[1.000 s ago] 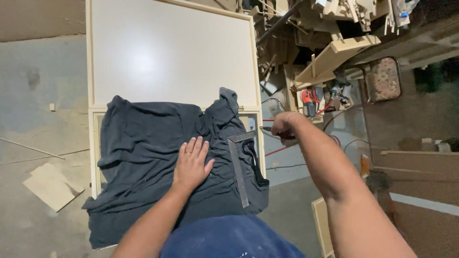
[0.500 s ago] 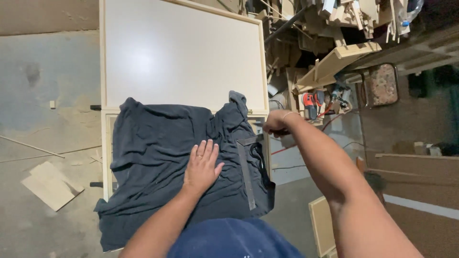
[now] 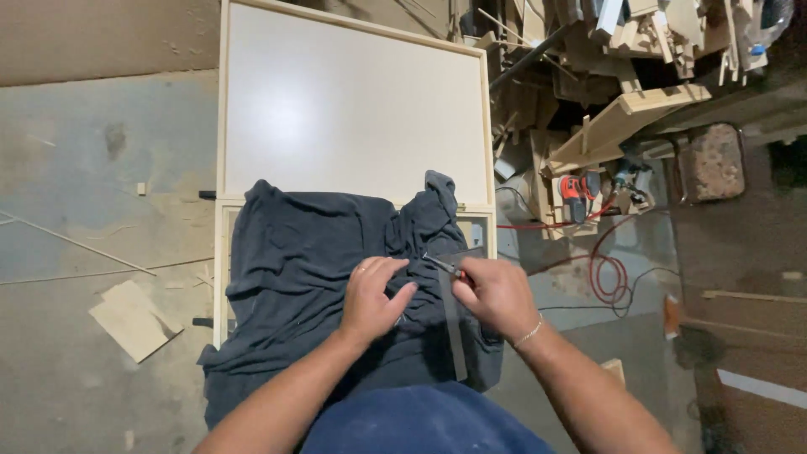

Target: The person uses a metal try square to check the corner angles of a rectangular wooden frame resting on a workbench. They repeatedly place the square at different corners, adjust its position, and visually inspect the alignment between the square and the frame edges.

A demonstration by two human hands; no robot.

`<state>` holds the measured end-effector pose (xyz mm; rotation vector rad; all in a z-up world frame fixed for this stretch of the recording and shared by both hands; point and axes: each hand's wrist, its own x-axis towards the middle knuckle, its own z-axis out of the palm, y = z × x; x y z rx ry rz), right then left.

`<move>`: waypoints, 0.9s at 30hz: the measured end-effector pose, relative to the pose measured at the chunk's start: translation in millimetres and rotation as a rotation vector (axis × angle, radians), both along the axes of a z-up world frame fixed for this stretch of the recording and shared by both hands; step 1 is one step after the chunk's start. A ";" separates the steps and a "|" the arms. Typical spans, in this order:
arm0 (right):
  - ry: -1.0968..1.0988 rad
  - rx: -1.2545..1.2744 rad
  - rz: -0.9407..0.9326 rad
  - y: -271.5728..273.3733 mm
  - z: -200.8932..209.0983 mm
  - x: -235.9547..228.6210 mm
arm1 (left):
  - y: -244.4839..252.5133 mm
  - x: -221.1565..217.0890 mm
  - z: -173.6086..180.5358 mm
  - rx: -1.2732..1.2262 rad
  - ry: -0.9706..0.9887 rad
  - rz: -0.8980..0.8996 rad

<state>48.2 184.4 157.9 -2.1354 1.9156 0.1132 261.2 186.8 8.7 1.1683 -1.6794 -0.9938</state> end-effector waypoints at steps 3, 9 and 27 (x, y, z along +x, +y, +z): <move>-0.106 -0.106 0.016 23.7 -0.9 5.5 | -8.4 17.2 61.2 -0.031 0.186 0.020; -0.271 -0.343 0.016 46.3 -0.7 5.3 | -2.3 18.3 120.8 -0.093 0.362 0.060; -0.276 -0.245 -0.035 72.3 9.0 6.2 | 14.4 -13.2 143.2 -0.130 0.167 0.014</move>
